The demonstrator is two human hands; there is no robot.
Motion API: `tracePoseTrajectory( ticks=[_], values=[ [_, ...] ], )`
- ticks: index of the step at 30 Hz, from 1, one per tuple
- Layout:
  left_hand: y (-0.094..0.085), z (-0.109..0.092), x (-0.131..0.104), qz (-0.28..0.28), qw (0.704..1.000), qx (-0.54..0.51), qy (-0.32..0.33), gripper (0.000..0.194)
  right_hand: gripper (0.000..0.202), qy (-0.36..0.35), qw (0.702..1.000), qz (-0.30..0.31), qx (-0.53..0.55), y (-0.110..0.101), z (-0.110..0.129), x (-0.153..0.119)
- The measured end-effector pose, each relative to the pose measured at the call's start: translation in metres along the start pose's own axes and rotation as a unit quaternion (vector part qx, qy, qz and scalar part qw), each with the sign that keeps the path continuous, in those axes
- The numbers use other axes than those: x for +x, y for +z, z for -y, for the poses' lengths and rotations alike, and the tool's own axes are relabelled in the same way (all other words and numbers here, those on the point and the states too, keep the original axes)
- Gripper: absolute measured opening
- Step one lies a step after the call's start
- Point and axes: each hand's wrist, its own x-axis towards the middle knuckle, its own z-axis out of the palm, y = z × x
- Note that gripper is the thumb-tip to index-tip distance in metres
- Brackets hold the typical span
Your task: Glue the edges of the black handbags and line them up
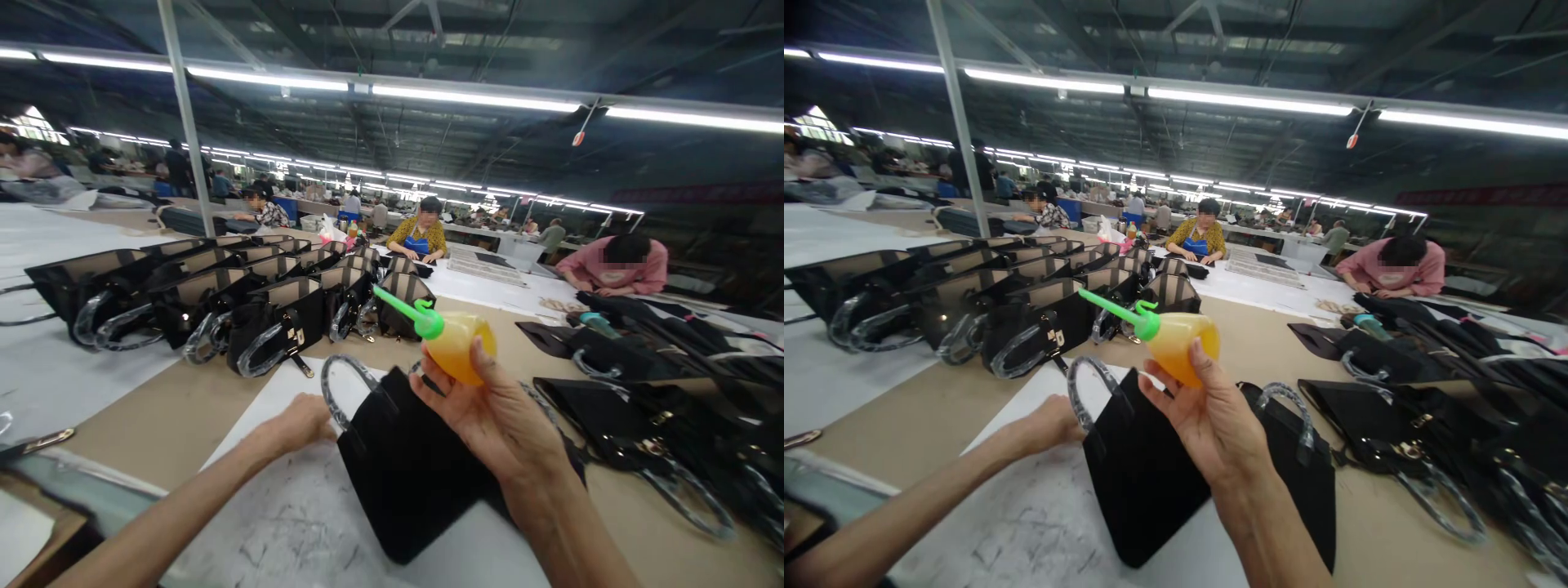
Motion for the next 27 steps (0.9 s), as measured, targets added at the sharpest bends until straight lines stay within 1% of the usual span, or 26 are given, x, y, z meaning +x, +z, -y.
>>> tracePoseTrajectory(
  ticks=[2,3,4,5,6,7,8,9,10,12,14,15,16,18,20,21,23,25,27],
  values=[
    [-0.017,0.029,-0.012,-0.004,0.997,0.044,-0.063,0.012,0.035,0.06,0.997,-0.024,0.03,-0.019,-0.018,0.007],
    [-0.027,0.038,-0.017,-0.018,0.994,0.059,-0.09,0.012,0.032,0.081,0.995,-0.037,0.045,-0.029,-0.028,0.01],
    [-0.036,0.042,-0.022,-0.045,0.991,0.066,-0.104,0.017,0.03,0.095,0.993,-0.048,0.058,-0.038,-0.037,0.012],
    [-0.044,0.041,-0.025,-0.089,0.989,0.062,-0.103,0.022,0.028,0.101,0.991,-0.056,0.067,-0.044,-0.045,0.013],
    [-0.05,0.034,-0.025,-0.142,0.985,0.046,-0.083,0.027,0.028,0.101,0.99,-0.059,0.074,-0.048,-0.049,0.013],
    [-0.053,0.022,-0.023,-0.199,0.979,0.017,-0.046,0.029,0.03,0.098,0.99,-0.06,0.081,-0.049,-0.051,0.012],
    [-0.055,0.007,-0.018,-0.244,0.97,-0.018,0.009,0.027,0.033,0.093,0.99,-0.061,0.086,-0.049,-0.049,0.009],
    [-0.054,-0.011,-0.011,-0.256,0.963,-0.052,0.069,0.025,0.037,0.084,0.991,-0.06,0.089,-0.047,-0.043,0.005],
    [-0.052,-0.03,-0.001,-0.254,0.956,-0.075,0.125,0.023,0.042,0.069,0.992,-0.058,0.091,-0.045,-0.034,0.0],
    [-0.046,-0.069,0.025,-0.222,0.944,-0.095,0.225,0.022,0.051,0.019,0.993,-0.056,0.101,-0.042,-0.011,-0.012],
    [-0.04,-0.107,0.055,-0.186,0.928,-0.095,0.307,0.031,0.06,-0.047,0.989,-0.068,0.124,-0.046,0.016,-0.026],
    [-0.039,-0.125,0.069,-0.168,0.92,-0.083,0.345,0.039,0.065,-0.07,0.985,-0.08,0.138,-0.052,0.028,-0.032],
    [-0.037,-0.143,0.083,-0.144,0.91,-0.059,0.385,0.049,0.07,-0.081,0.98,-0.099,0.152,-0.059,0.039,-0.038],
    [-0.036,-0.178,0.107,-0.085,0.887,0.021,0.453,0.067,0.076,-0.088,0.971,-0.138,0.172,-0.078,0.056,-0.047],
    [-0.034,-0.207,0.126,-0.019,0.869,0.13,0.478,0.074,0.079,-0.094,0.964,-0.175,0.176,-0.098,0.065,-0.053],
    [-0.033,-0.218,0.133,0.008,0.862,0.178,0.474,0.072,0.08,-0.101,0.961,-0.192,0.173,-0.107,0.068,-0.055],
    [-0.034,-0.232,0.142,0.042,0.856,0.243,0.454,0.059,0.082,-0.109,0.955,-0.22,0.163,-0.121,0.071,-0.058],
    [-0.04,-0.234,0.142,0.052,0.855,0.268,0.442,0.042,0.082,-0.113,0.954,-0.232,0.15,-0.13,0.072,-0.059],
    [-0.052,-0.225,0.13,0.044,0.854,0.277,0.439,0.028,0.078,-0.115,0.956,-0.231,0.14,-0.133,0.07,-0.06]
  ],
)
